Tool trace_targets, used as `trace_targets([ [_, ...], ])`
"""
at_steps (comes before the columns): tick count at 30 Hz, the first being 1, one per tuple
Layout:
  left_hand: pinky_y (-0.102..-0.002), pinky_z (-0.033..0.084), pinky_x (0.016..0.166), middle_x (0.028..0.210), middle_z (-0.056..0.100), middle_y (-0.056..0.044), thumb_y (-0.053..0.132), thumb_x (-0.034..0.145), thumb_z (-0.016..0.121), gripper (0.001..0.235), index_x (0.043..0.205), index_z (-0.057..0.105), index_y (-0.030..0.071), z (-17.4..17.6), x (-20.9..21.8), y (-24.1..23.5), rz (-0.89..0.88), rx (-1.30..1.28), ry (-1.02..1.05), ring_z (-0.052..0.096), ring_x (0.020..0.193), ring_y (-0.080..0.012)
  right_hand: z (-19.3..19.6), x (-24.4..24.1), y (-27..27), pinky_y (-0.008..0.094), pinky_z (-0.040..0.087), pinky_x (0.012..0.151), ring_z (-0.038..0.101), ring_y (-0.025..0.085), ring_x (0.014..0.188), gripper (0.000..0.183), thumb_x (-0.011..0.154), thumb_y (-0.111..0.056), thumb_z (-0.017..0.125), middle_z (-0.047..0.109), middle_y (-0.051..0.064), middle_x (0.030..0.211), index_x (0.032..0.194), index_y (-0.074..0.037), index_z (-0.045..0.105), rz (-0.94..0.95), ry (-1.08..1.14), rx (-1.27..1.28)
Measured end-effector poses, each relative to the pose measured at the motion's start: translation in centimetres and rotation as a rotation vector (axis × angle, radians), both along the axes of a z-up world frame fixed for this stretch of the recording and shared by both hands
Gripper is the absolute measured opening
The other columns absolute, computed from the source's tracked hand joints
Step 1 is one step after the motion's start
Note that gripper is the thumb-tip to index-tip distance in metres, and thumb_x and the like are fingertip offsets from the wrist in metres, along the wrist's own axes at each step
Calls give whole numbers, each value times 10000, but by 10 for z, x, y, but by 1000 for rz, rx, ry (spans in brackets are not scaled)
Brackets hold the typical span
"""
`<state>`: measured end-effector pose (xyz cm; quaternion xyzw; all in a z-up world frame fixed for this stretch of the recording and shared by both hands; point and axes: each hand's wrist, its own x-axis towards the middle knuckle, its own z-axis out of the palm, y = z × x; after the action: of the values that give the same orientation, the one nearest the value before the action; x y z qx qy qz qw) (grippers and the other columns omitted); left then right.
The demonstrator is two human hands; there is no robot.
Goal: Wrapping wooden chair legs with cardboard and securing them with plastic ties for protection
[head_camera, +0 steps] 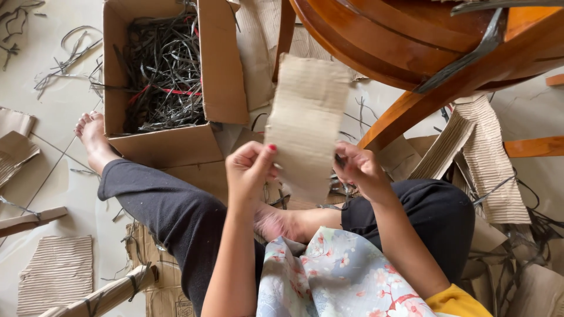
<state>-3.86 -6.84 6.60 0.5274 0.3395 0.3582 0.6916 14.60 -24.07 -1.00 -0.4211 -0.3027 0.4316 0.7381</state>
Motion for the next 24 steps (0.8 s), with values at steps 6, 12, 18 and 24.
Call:
trace_targets([
  [6, -272, 604, 668, 716, 762, -167, 142, 952, 753, 129, 1017, 739, 30, -14, 48, -48, -205, 76, -85, 751, 662, -168, 84, 7, -27, 274, 527, 628, 603, 105, 636, 201, 820, -189, 911, 672, 60, 786, 931, -58, 806, -447, -732, -349],
  [12, -429, 595, 844, 1039, 703, -196, 70, 986, 667, 384, 1324, 486, 53, -114, 99, -92, -246, 130, 52, 727, 939, -316, 106, 46, -61, 326, 534, 703, 670, 145, 727, 130, 854, -96, 901, 693, 92, 751, 890, -47, 786, -538, -960, -325],
  [18, -631, 257, 1211, 1512, 478, -263, 224, 862, 746, 537, 1309, 556, -5, -171, 126, -124, -722, 714, 559, 371, 1471, -455, 98, 67, -65, 323, 541, 707, 661, 160, 687, 161, 876, -55, 877, 673, 62, 728, 806, -39, 733, -546, -983, -280],
  [24, -675, 120, 1223, 1729, 123, -154, 494, 855, 753, 1055, 1651, 167, 128, -217, 91, -106, -939, 779, 1251, 83, 1588, -373, 79, 76, -59, 319, 535, 641, 633, 124, 617, 143, 870, -75, 847, 622, 56, 590, 781, -48, 739, -448, -877, -308],
])
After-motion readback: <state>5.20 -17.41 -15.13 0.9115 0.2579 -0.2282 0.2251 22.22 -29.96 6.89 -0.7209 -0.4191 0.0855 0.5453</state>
